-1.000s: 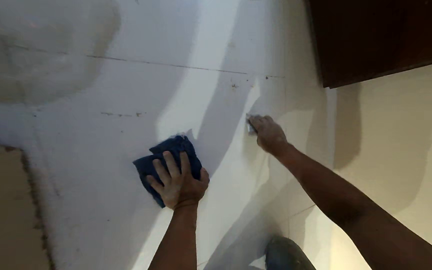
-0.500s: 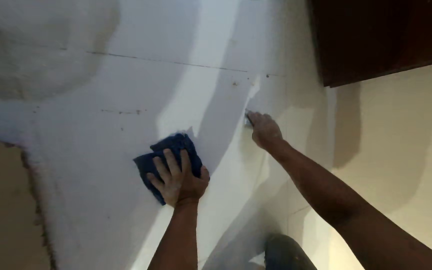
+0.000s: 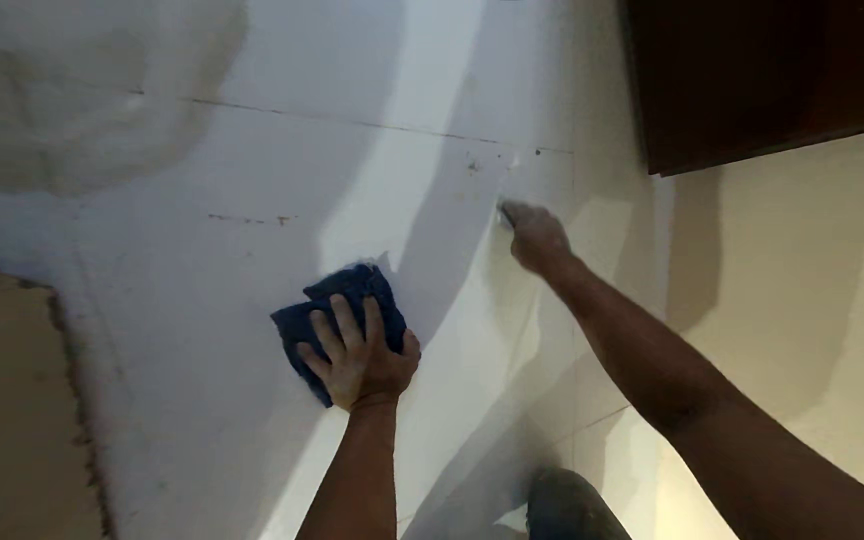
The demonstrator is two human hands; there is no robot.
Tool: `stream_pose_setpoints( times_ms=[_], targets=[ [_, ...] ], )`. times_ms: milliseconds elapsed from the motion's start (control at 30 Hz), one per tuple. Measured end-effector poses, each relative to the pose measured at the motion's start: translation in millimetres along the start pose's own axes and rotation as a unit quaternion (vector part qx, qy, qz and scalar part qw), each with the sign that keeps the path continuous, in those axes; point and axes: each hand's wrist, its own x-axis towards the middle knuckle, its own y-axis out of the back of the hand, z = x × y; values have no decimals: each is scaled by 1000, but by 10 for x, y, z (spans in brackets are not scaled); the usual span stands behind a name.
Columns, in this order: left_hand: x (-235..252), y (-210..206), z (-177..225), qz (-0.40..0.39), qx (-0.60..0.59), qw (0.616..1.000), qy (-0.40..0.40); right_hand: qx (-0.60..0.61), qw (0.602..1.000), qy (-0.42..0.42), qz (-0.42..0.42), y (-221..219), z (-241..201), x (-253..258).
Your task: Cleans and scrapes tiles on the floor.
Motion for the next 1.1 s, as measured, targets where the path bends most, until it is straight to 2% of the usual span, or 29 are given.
stream_pose_setpoints(
  times_ms=[67, 233, 333, 400, 533, 700, 833, 967, 1100],
  targets=[
    [3, 3, 16, 11, 3, 1000, 0, -9, 1000, 0, -4, -18, 15, -29],
    [1, 52, 19, 1, 1, 1000, 0, -3, 1000, -6, 16, 375, 40, 434],
    [1, 46, 33, 5, -2, 1000, 1, -38, 998, 48, 3, 14, -31, 29],
    [10, 50, 38, 8, -12, 1000, 3, -43, 996, 69, -35, -141, -219, -119],
    [-11, 18, 3, 11, -8, 1000, -3, -34, 997, 63, -23, 170, -471, 246],
    [17, 65, 33, 7, -10, 1000, 1, -56, 993, 97, -25, -84, -384, 24],
    [-19, 30, 20, 6, -20, 1000, -1, -48, 995, 89, 12, 65, -464, 333],
    [11, 38, 18, 5, -12, 1000, -1, -52, 994, 90, -17, 59, -494, 110],
    [-25, 42, 16, -13, -15, 1000, -2, -61, 995, 70, 19, 129, -470, 266]
  ],
)
